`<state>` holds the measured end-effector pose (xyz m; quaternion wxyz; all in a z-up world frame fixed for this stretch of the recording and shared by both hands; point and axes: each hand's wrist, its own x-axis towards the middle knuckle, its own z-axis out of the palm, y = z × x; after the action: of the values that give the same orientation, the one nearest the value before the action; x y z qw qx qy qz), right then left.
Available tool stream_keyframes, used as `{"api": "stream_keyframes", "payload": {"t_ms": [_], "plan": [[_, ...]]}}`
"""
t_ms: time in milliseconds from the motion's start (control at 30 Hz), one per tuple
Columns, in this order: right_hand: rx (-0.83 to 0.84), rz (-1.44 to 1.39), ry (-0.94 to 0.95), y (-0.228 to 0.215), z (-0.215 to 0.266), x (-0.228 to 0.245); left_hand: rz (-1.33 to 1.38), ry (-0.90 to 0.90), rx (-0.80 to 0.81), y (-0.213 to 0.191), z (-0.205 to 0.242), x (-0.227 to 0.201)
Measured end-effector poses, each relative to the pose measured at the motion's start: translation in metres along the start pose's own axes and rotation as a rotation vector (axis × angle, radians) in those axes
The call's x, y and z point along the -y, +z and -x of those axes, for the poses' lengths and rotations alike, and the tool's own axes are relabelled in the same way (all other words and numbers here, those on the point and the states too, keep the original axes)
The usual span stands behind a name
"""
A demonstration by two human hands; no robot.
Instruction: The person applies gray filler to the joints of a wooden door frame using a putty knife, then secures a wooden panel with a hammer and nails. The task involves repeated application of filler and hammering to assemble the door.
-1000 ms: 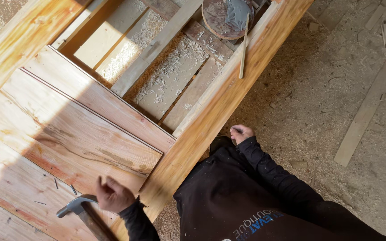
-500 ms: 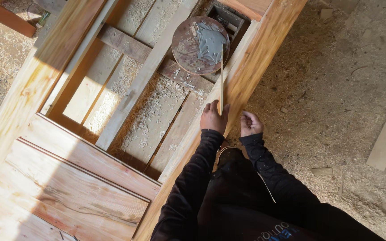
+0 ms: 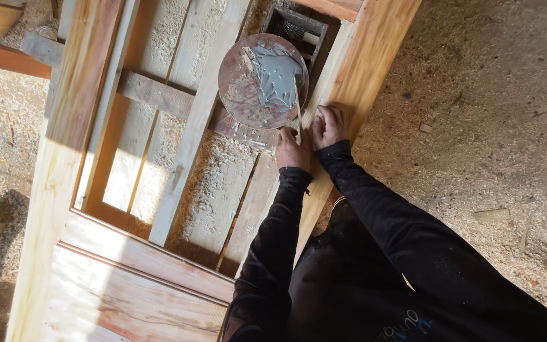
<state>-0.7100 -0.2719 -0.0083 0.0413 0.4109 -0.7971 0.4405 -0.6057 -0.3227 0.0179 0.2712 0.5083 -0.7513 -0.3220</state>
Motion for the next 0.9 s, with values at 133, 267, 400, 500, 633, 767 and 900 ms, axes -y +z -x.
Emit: {"api": "stream_keyframes", "payload": {"t_ms": [133, 267, 400, 500, 633, 767, 900], "plan": [[0.042, -0.013, 0.007, -0.005, 0.007, 0.013, -0.059, 0.010, 0.027, -0.019, 0.006, -0.002], [0.138, 0.069, 0.001, -0.008, -0.010, 0.022, -0.161, 0.005, 0.040, -0.059, -0.015, -0.009], [0.262, 0.203, -0.023, -0.010, -0.004, 0.029, -0.275, 0.045, 0.094, -0.116, -0.048, -0.002], [0.314, 0.270, -0.030, -0.006, -0.012, 0.028, -0.323, 0.084, 0.283, -0.138, -0.087, -0.010], [0.407, 0.347, 0.037, -0.003, -0.010, 0.026, -0.472, 0.342, 0.343, -0.136, -0.129, -0.026], [0.459, 0.376, 0.049, 0.000, -0.009, 0.024, -0.645, 0.381, 0.444, -0.110, -0.161, -0.037], [0.515, 0.395, 0.101, 0.001, -0.013, 0.027, -0.794, 0.429, 0.486, -0.092, -0.174, -0.051]]}}
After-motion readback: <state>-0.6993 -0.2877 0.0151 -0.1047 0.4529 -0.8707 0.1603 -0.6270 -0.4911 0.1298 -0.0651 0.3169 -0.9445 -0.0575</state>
